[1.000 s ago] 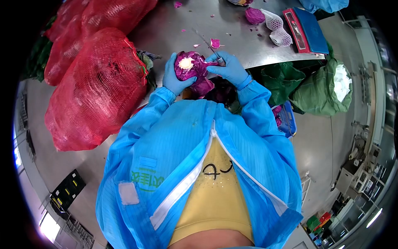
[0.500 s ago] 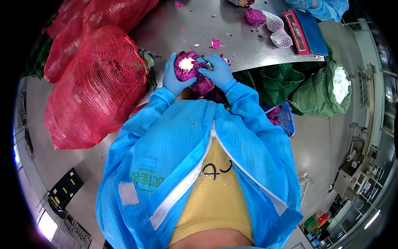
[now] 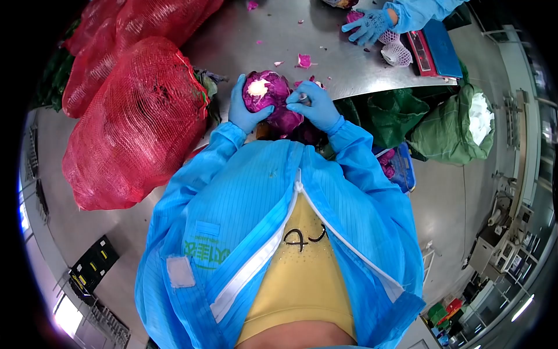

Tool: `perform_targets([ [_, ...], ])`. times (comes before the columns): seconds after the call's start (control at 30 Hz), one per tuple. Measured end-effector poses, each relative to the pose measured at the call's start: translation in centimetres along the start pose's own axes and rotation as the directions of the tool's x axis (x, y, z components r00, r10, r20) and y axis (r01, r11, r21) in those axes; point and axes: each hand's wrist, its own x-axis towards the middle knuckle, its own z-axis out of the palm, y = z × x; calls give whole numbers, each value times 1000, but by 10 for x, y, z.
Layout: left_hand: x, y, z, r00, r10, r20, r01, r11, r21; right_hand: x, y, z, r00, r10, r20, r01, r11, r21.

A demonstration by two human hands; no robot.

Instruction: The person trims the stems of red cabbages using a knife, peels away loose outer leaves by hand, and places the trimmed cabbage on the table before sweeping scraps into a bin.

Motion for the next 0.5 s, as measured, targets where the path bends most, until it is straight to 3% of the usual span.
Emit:
perform_targets([
  [0.07,-2,4,0,999,-19,-26,18,1000,-24,-11,4,-7,979,199,-49,-176,940,294],
  [0.2,2,4,3,1000,21,-17,-19,995,100,-19,38,-18,908,377,-183,-246,834,494],
  [0.27,3,9,4,997,-80,-20,81,995,58,-23,46,-19,864,486,-135,-215,597,772],
  [0.3,7,7,6,997,-70,-19,71,996,57,-25,52,-23,866,480,-143,-206,602,771],
  [0.37,4,-1,7,995,-99,-33,98,995,-16,-35,66,-26,852,523,-25,-365,627,688],
  [0.43,1,3,7,996,-76,-38,78,996,42,-32,69,-37,749,638,-180,-432,676,597],
  [0.5,1,9,8,998,-45,-48,50,994,99,-27,66,-43,753,563,-340,-439,815,378],
])
